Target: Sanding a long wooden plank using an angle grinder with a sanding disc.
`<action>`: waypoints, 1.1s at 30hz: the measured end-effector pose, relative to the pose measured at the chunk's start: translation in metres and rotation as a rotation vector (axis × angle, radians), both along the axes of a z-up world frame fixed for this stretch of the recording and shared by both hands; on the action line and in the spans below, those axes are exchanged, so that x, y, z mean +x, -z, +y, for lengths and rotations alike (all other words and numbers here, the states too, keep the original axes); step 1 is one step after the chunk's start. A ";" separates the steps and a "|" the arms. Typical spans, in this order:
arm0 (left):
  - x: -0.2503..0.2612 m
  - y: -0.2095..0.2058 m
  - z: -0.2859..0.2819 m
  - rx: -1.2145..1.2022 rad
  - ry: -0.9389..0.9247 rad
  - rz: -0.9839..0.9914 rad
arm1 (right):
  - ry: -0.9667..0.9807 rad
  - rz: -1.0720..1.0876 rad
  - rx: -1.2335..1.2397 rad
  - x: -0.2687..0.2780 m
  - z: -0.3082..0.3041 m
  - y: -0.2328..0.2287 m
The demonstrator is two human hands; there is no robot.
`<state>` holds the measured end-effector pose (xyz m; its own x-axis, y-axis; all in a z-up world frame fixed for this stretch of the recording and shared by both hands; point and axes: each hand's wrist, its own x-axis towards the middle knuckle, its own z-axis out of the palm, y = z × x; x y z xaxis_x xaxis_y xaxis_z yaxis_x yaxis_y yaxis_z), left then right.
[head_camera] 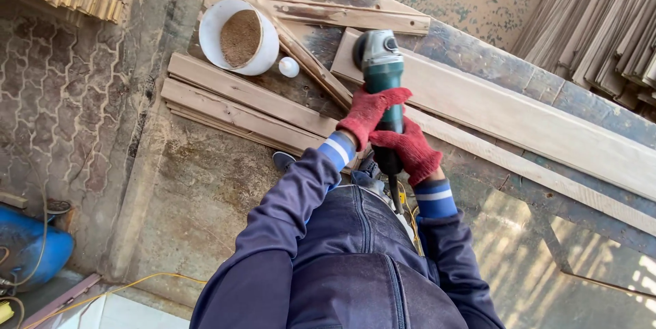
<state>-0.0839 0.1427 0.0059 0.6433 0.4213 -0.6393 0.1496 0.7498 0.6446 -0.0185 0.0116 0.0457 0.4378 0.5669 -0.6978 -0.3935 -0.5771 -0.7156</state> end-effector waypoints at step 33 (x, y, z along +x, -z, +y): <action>0.080 -0.021 -0.074 0.098 0.129 0.299 | 0.202 -0.028 -0.100 0.013 -0.046 -0.062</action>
<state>-0.0038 0.0683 0.0267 0.4860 0.4175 -0.7678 0.4324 0.6486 0.6264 -0.0051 -0.0348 0.1074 0.5554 0.3939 -0.7324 -0.4894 -0.5572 -0.6708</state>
